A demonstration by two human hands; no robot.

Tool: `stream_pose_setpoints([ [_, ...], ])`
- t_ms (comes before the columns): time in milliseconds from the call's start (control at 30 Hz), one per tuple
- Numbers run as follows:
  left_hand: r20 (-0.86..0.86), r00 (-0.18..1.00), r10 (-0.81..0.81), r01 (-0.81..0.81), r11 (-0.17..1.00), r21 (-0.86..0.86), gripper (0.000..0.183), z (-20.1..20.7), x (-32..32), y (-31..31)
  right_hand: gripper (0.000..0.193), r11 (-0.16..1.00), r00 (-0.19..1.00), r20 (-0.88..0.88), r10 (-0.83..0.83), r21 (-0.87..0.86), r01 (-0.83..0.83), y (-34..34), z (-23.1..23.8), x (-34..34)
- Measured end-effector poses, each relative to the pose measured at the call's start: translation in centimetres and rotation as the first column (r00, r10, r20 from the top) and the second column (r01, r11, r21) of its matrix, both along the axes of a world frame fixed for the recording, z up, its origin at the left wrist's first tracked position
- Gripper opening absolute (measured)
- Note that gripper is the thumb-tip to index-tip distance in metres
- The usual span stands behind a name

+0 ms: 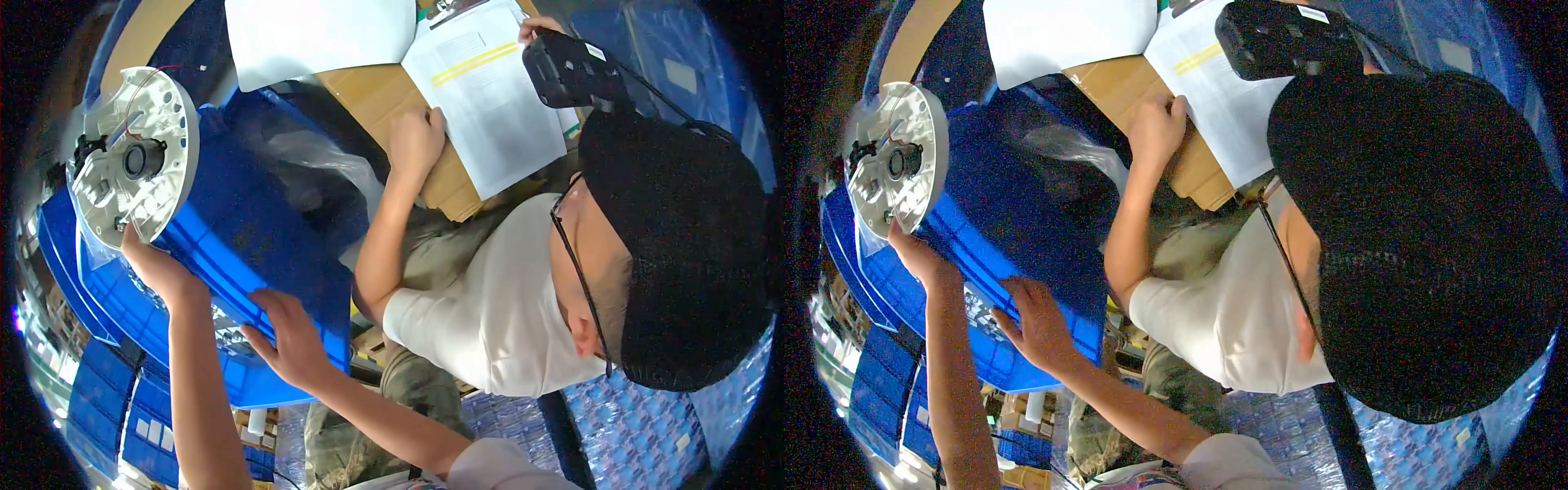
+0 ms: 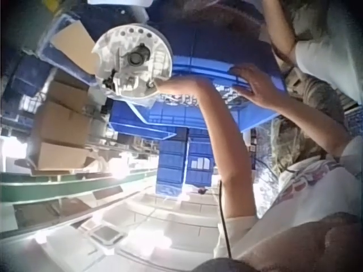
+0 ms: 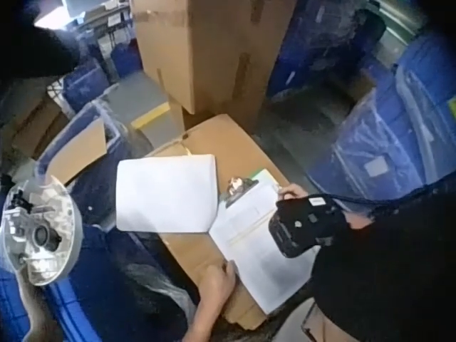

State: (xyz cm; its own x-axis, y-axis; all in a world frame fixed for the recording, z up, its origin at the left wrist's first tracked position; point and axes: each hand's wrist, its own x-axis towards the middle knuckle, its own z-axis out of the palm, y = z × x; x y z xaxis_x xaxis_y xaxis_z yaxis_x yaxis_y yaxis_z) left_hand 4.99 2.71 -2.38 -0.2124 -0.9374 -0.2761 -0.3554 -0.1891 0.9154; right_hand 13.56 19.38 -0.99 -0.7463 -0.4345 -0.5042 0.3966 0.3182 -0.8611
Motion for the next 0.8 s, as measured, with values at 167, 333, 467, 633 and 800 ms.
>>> stream_pose_setpoints([
  [167,0.011,0.999,0.030,-0.029,0.998,-0.051,0.038,-0.1,0.1,0.0,0.043,1.000,1.000,-0.023,-0.014,-0.010,0.014,-0.1,-0.2,0.4],
  [333,0.018,0.998,0.056,-0.054,0.994,-0.096,0.037,-0.3,-0.1,-0.1,0.045,0.999,1.000,-0.025,-0.001,-0.033,0.000,-0.1,-0.3,0.3],
  [467,0.039,0.999,0.028,-0.025,0.997,-0.076,0.038,-0.1,-0.2,-0.3,0.044,1.000,1.000,-0.026,0.006,-0.026,-0.007,-0.2,-0.2,0.4],
  [633,0.117,0.993,0.007,0.022,0.970,-0.243,0.038,-0.8,0.6,-0.8,0.043,1.000,0.999,-0.053,0.012,-0.019,-0.013,-0.2,-0.2,0.4],
  [800,0.146,0.989,-0.018,0.052,0.971,-0.233,0.038,-0.6,0.4,-0.7,0.043,1.000,0.996,-0.088,0.004,-0.004,-0.004,-0.3,-0.3,0.5],
])
